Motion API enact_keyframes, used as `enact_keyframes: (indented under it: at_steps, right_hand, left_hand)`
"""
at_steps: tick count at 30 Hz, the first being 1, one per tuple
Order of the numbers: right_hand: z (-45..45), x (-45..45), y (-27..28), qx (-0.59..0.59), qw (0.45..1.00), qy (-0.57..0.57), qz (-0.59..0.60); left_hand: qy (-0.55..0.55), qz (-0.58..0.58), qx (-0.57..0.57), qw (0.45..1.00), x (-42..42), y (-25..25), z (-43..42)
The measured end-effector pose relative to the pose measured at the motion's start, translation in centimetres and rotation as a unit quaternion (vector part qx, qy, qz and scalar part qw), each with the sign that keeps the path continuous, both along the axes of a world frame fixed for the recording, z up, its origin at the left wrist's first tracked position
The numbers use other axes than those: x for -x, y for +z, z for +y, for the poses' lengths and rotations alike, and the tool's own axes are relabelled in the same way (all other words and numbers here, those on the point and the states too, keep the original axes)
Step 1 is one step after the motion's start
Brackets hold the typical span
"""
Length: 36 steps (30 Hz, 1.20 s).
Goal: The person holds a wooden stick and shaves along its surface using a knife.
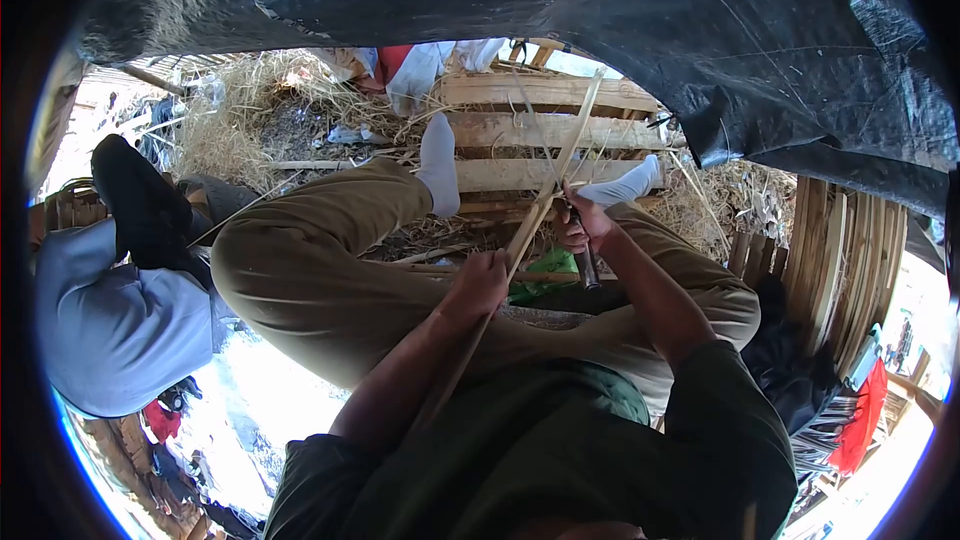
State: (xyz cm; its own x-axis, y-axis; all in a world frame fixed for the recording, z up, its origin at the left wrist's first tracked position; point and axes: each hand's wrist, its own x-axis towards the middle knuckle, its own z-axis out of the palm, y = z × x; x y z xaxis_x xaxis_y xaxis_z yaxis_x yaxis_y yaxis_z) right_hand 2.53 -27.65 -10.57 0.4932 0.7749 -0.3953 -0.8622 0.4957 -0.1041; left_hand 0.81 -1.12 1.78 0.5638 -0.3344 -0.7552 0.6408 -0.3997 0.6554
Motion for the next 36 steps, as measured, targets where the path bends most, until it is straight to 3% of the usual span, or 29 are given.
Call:
enact_keyframes:
  at_steps: [2,3,5,9,12,15,16,18,21,25,30,33,35,36]
  right_hand:
    - [0.3,1.2,-1.5,-0.165,0.985,-0.044,-0.010]
    - [0.7,1.2,-1.1,-0.147,0.988,-0.009,-0.033]
    - [1.0,1.7,1.4,-0.107,0.990,0.062,-0.073]
    - [-0.7,0.5,5.8,0.102,0.981,0.160,-0.042]
    - [-3.4,-0.5,9.6,0.222,0.949,0.176,-0.140]
    - [-8.8,-0.5,9.8,0.421,0.789,0.231,-0.383]
    - [-9.4,-0.6,12.7,0.430,0.790,0.262,-0.349]
    - [-10.7,0.0,16.3,0.486,0.739,0.323,-0.336]
    - [-12.6,0.5,18.6,0.510,0.674,0.433,-0.314]
    - [-12.6,1.2,20.8,0.573,0.641,0.469,-0.202]
    - [-10.3,1.6,19.2,0.639,0.500,0.538,-0.228]
    - [-7.6,2.9,17.5,0.709,0.335,0.528,-0.327]
    - [-6.3,3.3,16.4,0.723,0.284,0.517,-0.360]
    - [-5.8,2.9,16.1,0.714,0.302,0.524,-0.352]
  left_hand:
    - [0.024,0.037,0.047,0.998,-0.2,-0.3,0.3]
    - [0.041,0.061,0.076,0.994,-0.6,-0.4,0.6]
    - [0.057,0.078,0.074,0.993,-0.8,0.0,0.6]
    - [0.078,0.112,0.066,0.988,-0.9,-0.2,0.6]
    - [0.115,0.150,0.074,0.979,-1.1,-0.3,0.9]
    - [0.124,0.164,0.094,0.974,-1.0,-0.8,1.3]
    - [0.133,0.165,0.094,0.973,-0.9,-0.9,1.3]
    - [0.152,0.167,0.095,0.970,-0.8,-1.0,1.2]
    - [0.160,0.182,0.088,0.966,-0.9,-0.9,1.1]
    - [0.123,0.157,0.063,0.978,-0.7,-1.2,1.4]
    - [0.107,0.137,0.064,0.983,-0.2,-1.7,1.8]
    - [0.105,0.125,0.058,0.985,-0.1,-1.7,1.8]
    - [0.102,0.122,0.052,0.986,-0.2,-0.7,1.5]
    - [0.101,0.118,0.060,0.986,-0.1,-0.8,1.6]
